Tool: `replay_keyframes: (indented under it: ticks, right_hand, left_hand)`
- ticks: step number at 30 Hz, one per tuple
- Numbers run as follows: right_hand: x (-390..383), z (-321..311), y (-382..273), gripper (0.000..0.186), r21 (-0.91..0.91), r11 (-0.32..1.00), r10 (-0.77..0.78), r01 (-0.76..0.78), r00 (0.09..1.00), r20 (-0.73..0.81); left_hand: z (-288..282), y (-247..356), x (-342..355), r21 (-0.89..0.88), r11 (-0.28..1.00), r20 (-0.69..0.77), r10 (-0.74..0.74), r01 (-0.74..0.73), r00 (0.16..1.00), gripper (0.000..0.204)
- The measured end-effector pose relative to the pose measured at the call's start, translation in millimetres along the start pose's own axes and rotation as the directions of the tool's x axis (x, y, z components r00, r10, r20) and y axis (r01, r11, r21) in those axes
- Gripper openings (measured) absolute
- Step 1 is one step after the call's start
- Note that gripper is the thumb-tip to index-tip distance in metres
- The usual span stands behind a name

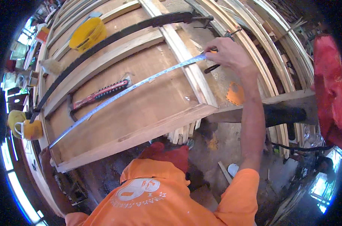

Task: The person hammers a piece of wood into a frame, uses a tape measure to check dimensions, and then secures a long wooden component onto the structure using a clamp.

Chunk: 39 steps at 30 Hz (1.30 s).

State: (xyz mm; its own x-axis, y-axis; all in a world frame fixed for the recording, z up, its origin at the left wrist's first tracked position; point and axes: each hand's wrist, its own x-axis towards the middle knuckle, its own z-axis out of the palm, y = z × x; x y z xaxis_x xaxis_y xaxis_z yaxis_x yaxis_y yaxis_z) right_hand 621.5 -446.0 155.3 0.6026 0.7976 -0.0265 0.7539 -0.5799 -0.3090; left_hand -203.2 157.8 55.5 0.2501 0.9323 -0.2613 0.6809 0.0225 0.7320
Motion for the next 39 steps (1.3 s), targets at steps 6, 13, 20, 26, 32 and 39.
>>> replay_keyframes:
  ticks: [6, 13, 20, 26, 32, 39]
  right_hand:
    - [-18, 16, 9, 0.029, 0.063, 0.998, -0.011, 0.019, 0.991, -0.132]
    - [-29, 28, 13, 0.023, 0.210, 0.974, -0.031, 0.082, 0.971, -0.237]
    - [-26, 32, 22, 0.023, 0.239, 0.966, -0.049, 0.103, 0.974, -0.222]
    - [-25, 34, 25, 0.023, 0.251, 0.955, -0.091, 0.158, 0.961, -0.259]
    - [-23, 34, 23, 0.023, 0.266, 0.960, -0.030, 0.087, 0.977, -0.213]
    - [-26, 32, 21, 0.024, 0.203, 0.977, -0.024, 0.069, 0.976, -0.218]
  left_hand:
    - [10, 27, -17, 0.026, 1.000, 0.148, 0.004, -0.008, 0.989, 0.037]
    - [13, 29, -24, -0.020, 1.000, 0.012, -0.019, 0.019, 1.000, 0.030]
    - [16, 39, -28, 0.054, 0.996, -0.025, -0.067, 0.068, 0.997, 0.027]
    - [30, 30, -39, 0.040, 0.997, -0.180, 0.076, -0.070, 0.981, 0.030]
    - [30, 30, -40, -0.023, 0.999, -0.148, 0.029, -0.033, 0.989, 0.031]
    - [34, 30, -33, 0.071, 0.997, -0.198, 0.009, 0.005, 0.980, 0.031]
